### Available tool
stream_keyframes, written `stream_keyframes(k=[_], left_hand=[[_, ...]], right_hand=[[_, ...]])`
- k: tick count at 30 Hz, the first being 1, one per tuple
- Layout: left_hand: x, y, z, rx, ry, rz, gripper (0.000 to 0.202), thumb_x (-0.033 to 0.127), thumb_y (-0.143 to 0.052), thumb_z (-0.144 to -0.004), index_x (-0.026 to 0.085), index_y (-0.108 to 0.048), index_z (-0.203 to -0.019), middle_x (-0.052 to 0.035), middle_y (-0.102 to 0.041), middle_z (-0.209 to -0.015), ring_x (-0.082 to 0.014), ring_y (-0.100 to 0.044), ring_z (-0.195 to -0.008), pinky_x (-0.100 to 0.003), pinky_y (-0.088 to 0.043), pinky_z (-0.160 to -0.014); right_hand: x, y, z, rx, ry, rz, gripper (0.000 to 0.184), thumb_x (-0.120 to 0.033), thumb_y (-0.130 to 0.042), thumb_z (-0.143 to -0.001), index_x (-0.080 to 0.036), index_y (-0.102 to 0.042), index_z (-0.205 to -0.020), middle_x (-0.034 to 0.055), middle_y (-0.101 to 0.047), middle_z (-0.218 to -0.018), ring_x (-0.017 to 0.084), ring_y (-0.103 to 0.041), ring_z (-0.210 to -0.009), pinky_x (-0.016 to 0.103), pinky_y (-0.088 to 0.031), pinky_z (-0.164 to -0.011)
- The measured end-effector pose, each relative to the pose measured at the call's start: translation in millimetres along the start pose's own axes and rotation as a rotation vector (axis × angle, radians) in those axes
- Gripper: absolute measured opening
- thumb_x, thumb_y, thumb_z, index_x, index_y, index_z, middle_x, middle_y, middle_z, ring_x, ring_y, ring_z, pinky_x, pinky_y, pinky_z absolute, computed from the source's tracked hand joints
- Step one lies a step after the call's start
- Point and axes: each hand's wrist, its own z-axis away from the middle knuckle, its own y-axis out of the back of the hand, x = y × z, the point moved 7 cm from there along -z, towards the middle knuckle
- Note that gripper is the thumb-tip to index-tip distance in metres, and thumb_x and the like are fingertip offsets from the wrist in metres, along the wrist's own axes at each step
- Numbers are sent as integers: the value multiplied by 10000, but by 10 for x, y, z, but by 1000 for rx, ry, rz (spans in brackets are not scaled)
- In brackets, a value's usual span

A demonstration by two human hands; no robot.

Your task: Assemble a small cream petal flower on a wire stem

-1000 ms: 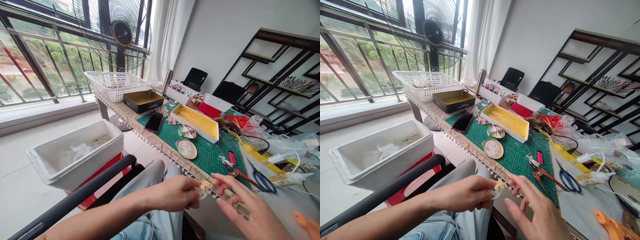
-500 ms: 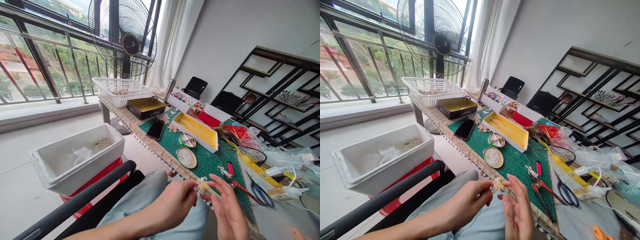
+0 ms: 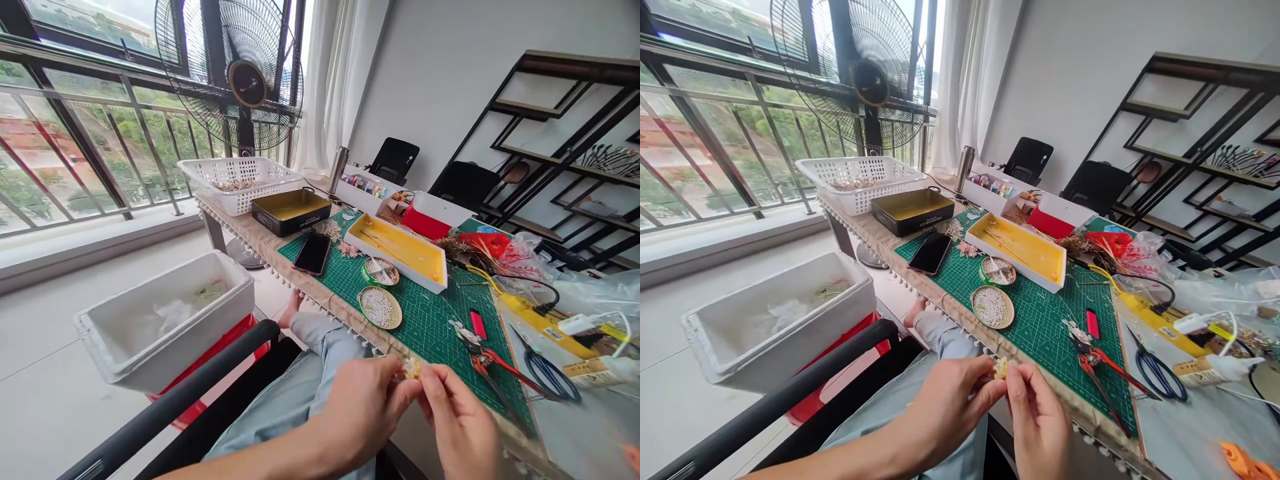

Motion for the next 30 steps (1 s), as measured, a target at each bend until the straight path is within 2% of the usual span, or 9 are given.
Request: stream_keyframes(k=[5,9,11,15,20,23,27,28,30], left_hand=[[-42,97,-23,-22,-3,33,356,443,-441,-959,199,-494,-706,34,-530,-673,-106,-423,-601,-211,-282,-577],[-175,176,-109,-37,37,108,374,387,-343,-999,200,-532,-736,32,-535,-673,-102,-433,-597,-207,-303,-579],[-255,201,-178,-26,55,141,346,368,-369,-991,199,-530,-734,35,-535,-670,-100,-432,-594,-203,-306,-573],[-407,235,-302,-1,104,169,318,376,-393,-975,203,-510,-734,30,-549,-677,-107,-437,-593,-207,-309,-563],[-451,312,-351,-38,114,109,322,365,-370,-973,204,-500,-727,24,-545,-692,-109,-429,-603,-214,-312,-586],[-456,377,-359,-17,127,100,389,413,-378,-971,195,-517,-680,37,-486,-628,-103,-393,-573,-222,-283,-561],[-542,316,-398,-62,215,172,515,545,-391,-947,179,-600,-650,44,-431,-554,-103,-365,-534,-229,-263,-525],[-560,272,-412,-89,228,212,552,558,-368,-951,173,-618,-644,41,-445,-552,-102,-380,-533,-224,-279,-533],[-583,182,-437,-138,237,285,622,559,-307,-969,163,-638,-622,31,-495,-561,-100,-437,-545,-213,-327,-577]], right_hand=[[22,-114,-49,66,-45,26,391,-575,-651,-780,-201,-583,-690,19,-604,-674,182,-606,-663,225,-525,-565],[149,-215,-167,47,-45,109,428,-603,-629,-791,-193,-585,-675,5,-555,-574,156,-546,-534,228,-497,-482],[214,-243,-215,73,-41,85,415,-598,-624,-804,-187,-618,-750,16,-597,-628,160,-581,-575,224,-517,-516],[318,-373,-301,34,-40,-12,352,-523,-676,-805,-194,-631,-924,53,-689,-877,206,-669,-822,273,-571,-729],[372,-498,-364,21,-81,4,337,-531,-654,-819,-204,-627,-896,38,-685,-855,190,-653,-764,257,-559,-656],[249,-508,-371,33,4,171,319,-528,-591,-862,-213,-633,-839,31,-684,-831,176,-649,-734,245,-531,-662],[-15,-528,-341,-49,284,436,232,-454,-602,-851,-230,-663,-845,30,-715,-810,183,-676,-710,242,-514,-644],[-39,-515,-329,-58,310,449,216,-439,-598,-853,-233,-661,-840,26,-708,-789,179,-666,-685,243,-509,-634],[-2,-447,-317,-46,247,381,227,-447,-578,-869,-234,-643,-825,4,-647,-697,161,-606,-606,243,-491,-608]])
